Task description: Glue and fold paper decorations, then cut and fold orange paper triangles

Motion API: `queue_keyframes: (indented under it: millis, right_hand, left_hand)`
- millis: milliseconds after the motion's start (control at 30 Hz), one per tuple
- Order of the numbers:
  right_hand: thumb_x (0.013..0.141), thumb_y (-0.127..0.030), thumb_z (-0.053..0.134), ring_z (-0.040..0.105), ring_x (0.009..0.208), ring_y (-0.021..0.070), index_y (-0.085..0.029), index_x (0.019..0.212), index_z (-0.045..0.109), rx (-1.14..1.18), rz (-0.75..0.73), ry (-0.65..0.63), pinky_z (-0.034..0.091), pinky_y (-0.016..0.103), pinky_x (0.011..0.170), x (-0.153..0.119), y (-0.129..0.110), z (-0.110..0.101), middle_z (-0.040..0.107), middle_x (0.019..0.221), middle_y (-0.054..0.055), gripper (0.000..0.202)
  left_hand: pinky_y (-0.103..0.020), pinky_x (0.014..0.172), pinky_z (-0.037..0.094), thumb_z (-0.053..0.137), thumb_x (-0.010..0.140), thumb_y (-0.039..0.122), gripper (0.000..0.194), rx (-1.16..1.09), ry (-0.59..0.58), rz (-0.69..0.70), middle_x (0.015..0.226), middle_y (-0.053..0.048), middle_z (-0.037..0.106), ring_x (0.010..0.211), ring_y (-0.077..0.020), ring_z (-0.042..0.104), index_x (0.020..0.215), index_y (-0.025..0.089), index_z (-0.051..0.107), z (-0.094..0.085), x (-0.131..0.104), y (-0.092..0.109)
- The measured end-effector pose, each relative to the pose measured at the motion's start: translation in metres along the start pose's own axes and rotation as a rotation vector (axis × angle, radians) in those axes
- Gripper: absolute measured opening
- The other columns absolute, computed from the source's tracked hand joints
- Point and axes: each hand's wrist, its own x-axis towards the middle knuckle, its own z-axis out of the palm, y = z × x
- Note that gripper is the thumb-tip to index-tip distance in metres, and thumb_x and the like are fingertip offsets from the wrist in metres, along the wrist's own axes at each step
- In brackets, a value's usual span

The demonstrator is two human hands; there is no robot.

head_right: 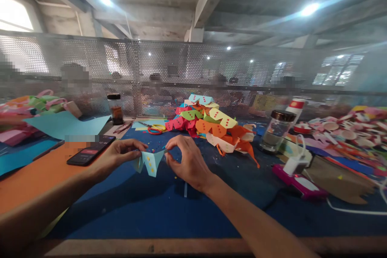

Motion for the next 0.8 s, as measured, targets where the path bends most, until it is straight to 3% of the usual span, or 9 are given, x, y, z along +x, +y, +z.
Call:
queue_keyframes:
  millis: [133,267,567,800]
  right_hand:
    - [0.091,-0.018,0.066,0.062,0.095,0.0224,-0.023,0.106,0.056,-0.012,0.034,-0.027,0.049,0.04,0.087,0.002,-0.001,0.0,0.066,0.097,0.004,0.019]
    - [0.092,-0.024,0.07,0.062,0.095,0.0209,-0.022,0.096,0.06,0.091,0.045,-0.103,0.049,0.038,0.087,0.006,-0.002,-0.003,0.064,0.097,0.004,0.011]
    - [0.091,-0.018,0.068,0.064,0.09,0.0163,-0.021,0.091,0.066,0.334,0.21,-0.25,0.05,0.029,0.084,0.01,-0.01,-0.005,0.065,0.093,0.002,0.004]
    - [0.09,-0.017,0.067,0.064,0.084,0.0155,-0.021,0.089,0.069,0.325,0.217,-0.204,0.051,0.028,0.08,0.008,-0.01,-0.001,0.066,0.088,0.002,0.005]
  left_hand:
    - [-0.036,0.082,0.05,0.07,0.079,0.04,0.022,0.047,0.006,0.015,0.095,-0.005,0.074,0.099,-0.0245,0.066,0.087,0.02,0.072,-0.008,0.003,0.0]
    - [-0.037,0.082,0.051,0.069,0.08,0.04,0.022,0.092,-0.016,0.03,0.093,-0.005,0.074,0.099,-0.0254,0.067,0.087,0.02,0.073,-0.016,0.006,0.0]
    - [-0.048,0.105,0.041,0.069,0.081,0.036,0.017,0.193,-0.046,0.13,0.101,-0.006,0.075,0.108,-0.0268,0.064,0.087,0.021,0.073,-0.032,0.014,-0.01]
    - [-0.049,0.111,0.036,0.066,0.083,0.036,0.014,0.288,-0.054,0.137,0.104,-0.003,0.074,0.123,-0.0289,0.058,0.087,0.025,0.074,-0.03,0.013,-0.011]
